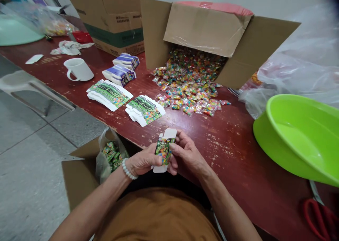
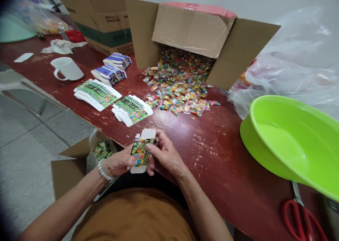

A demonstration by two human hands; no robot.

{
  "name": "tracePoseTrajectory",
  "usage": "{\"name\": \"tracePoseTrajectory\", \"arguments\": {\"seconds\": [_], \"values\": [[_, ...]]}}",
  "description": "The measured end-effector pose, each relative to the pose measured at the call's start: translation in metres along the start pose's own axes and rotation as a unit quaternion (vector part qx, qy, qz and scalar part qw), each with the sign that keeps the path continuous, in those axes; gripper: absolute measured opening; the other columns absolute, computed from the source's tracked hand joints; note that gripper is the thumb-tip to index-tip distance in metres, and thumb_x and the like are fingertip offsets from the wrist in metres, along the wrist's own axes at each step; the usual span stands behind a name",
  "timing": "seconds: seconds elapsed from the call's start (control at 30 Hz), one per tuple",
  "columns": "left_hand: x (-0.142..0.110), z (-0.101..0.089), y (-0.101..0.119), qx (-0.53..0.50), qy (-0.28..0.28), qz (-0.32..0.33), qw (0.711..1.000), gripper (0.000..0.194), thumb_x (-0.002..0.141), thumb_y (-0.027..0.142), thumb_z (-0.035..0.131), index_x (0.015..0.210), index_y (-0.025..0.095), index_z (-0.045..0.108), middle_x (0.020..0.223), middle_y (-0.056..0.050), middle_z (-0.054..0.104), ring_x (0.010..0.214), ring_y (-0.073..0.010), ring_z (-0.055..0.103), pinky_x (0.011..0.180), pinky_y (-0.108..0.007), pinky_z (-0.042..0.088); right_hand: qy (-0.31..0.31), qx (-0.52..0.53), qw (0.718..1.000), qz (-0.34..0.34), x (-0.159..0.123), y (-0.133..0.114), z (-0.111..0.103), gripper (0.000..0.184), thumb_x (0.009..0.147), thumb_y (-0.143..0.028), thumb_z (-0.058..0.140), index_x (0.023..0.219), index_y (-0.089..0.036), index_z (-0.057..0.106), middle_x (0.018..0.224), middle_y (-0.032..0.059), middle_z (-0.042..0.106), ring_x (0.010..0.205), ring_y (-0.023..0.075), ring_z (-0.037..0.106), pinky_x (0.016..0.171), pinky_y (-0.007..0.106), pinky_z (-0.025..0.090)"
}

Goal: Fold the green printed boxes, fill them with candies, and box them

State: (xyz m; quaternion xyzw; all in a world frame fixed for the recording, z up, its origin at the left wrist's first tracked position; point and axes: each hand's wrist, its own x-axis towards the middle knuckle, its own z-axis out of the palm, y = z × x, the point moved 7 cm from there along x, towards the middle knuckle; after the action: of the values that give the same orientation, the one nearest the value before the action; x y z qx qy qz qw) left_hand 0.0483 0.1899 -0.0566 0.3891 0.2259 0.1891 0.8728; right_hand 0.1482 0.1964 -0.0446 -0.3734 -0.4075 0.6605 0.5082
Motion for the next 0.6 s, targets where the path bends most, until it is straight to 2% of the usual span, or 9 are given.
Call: {"name": "tracePoseTrajectory", "arguments": {"seconds": [0.1,0.17,0.3,0.37,0.43,0.5,0.6], "values": [[0.0,-0.004,0.004,0.06,0.03,0.03,0.997,0.052,0.061,0.058,0.084,0.079,0.011,0.072,0.072,-0.009,0.07,0.065,-0.0209,0.068,0.065,-0.029,0.052,-0.017,0.01,1.0,0.004,-0.005,-0.002,0.008,0.052,0.08,-0.037,0.074,0.127,-0.03,0.054,0.111,0.0037,0.066,0.08,0.0159,0.065,0.068,0.029,0.057],[0.001,-0.003,0.006,0.096,0.052,0.046,0.993,0.049,0.065,0.058,0.081,0.075,0.011,0.07,0.066,-0.008,0.069,0.061,-0.0198,0.066,0.062,-0.029,0.052,-0.017,0.028,0.999,0.013,-0.008,-0.002,0.012,0.055,0.079,-0.037,0.075,0.129,-0.031,0.052,0.112,0.0033,0.065,0.066,0.0124,0.063,0.056,0.026,0.056],[0.003,-0.008,0.007,0.108,0.157,0.067,0.979,0.039,0.07,0.047,0.081,0.084,0.013,0.068,0.065,-0.003,0.068,0.055,-0.0164,0.063,0.056,-0.028,0.052,0.019,0.056,0.998,0.037,-0.01,0.003,0.011,0.04,0.08,-0.041,0.073,0.116,-0.028,0.06,0.097,-0.0003,0.067,0.04,0.0043,0.045,0.039,0.023,0.048],[0.002,-0.011,0.009,0.115,0.194,0.083,0.971,0.037,0.072,0.044,0.08,0.089,0.014,0.068,0.072,-0.002,0.069,0.063,-0.0151,0.064,0.062,-0.026,0.053,0.056,0.028,0.998,0.017,-0.008,0.003,0.005,0.032,0.079,-0.039,0.074,0.105,-0.023,0.066,0.087,-0.0004,0.069,0.045,0.0062,0.051,0.044,0.022,0.049],[0.0,-0.011,0.01,0.142,0.206,0.089,0.964,0.036,0.076,0.044,0.078,0.095,0.014,0.068,0.085,-0.004,0.071,0.075,-0.0157,0.065,0.072,-0.027,0.054,0.093,-0.007,0.995,-0.018,-0.006,-0.002,-0.004,0.03,0.077,-0.035,0.076,0.102,-0.02,0.068,0.088,0.0016,0.071,0.062,0.011,0.062,0.059,0.024,0.053],[-0.005,-0.013,0.014,0.16,0.229,0.104,0.954,0.038,0.079,0.043,0.075,0.104,0.016,0.065,0.099,-0.006,0.071,0.087,-0.0179,0.066,0.08,-0.029,0.055,0.127,-0.023,0.991,-0.034,-0.005,-0.005,-0.012,0.037,0.074,-0.031,0.078,0.107,-0.021,0.065,0.093,0.0024,0.073,0.079,0.0152,0.067,0.073,0.027,0.055],[-0.017,-0.015,0.021,0.155,0.292,0.16,0.93,0.052,0.077,0.037,0.077,0.12,0.023,0.053,0.099,-0.003,0.07,0.087,-0.0183,0.068,0.079,-0.032,0.056,0.161,-0.012,0.987,-0.026,-0.005,-0.005,-0.018,0.05,0.069,-0.03,0.081,0.111,-0.025,0.055,0.088,-0.0001,0.074,0.08,0.0173,0.069,0.074,0.03,0.055]]}}
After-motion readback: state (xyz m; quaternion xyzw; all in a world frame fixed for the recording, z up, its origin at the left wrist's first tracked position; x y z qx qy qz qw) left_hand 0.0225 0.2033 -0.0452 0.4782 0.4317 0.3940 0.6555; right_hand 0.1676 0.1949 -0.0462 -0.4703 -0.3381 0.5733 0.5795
